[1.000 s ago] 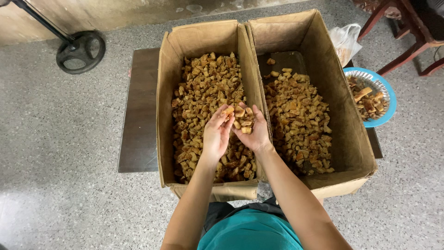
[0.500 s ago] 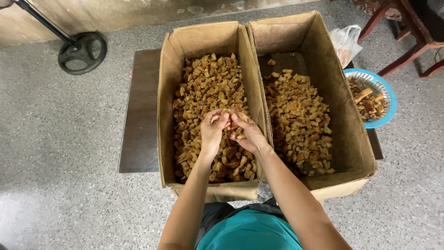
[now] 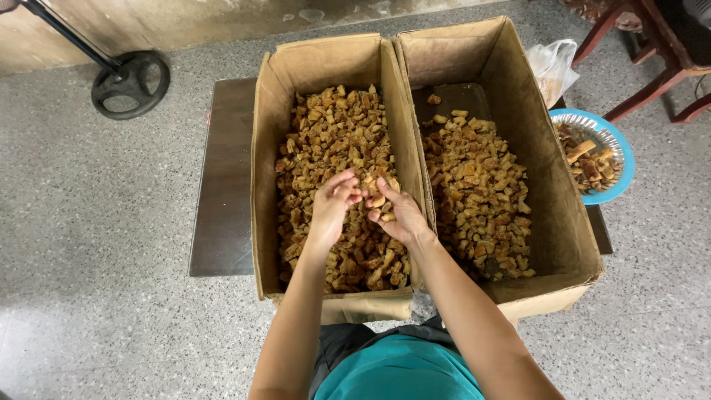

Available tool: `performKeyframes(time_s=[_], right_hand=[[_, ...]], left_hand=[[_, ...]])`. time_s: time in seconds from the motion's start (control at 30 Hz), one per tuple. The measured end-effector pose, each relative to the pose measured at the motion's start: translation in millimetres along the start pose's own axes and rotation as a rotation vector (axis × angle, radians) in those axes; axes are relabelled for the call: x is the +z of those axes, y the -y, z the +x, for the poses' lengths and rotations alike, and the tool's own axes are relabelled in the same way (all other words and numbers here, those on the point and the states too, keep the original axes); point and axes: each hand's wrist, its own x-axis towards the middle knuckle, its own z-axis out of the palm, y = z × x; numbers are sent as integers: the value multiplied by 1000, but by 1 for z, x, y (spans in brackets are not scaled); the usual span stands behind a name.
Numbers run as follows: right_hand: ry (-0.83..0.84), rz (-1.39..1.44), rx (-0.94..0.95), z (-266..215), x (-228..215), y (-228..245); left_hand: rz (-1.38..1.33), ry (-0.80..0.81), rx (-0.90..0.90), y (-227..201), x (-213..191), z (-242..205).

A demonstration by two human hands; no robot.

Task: The person sorts small browned food pieces by hand between two cardboard boxes. They pick up individual pieces from one box, turn them over in their hands, and place them into the other box or onto a blue plastic plate.

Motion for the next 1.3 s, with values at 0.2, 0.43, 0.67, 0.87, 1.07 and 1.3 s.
performKeyframes(time_s=[0.2, 0.43, 0.67, 0.87, 1.07, 1.3], right_hand=[[27, -72, -19, 3, -2, -4], [-19, -108, -20, 6, -7, -6], [94, 4, -38, 10, -15, -8], [-106, 119, 19, 6, -5, -1], [-116, 50, -129, -22, 18, 18], [-231, 149, -312, -31, -54, 89]], left_hand=[[850, 8, 78, -12, 14, -5], [767, -72, 113, 13, 10, 0], [-198, 7, -89, 37, -10, 18], [-346, -126, -127, 28, 14, -1], [131, -151, 42, 11, 92, -20], [603, 178, 217, 62, 165, 37]])
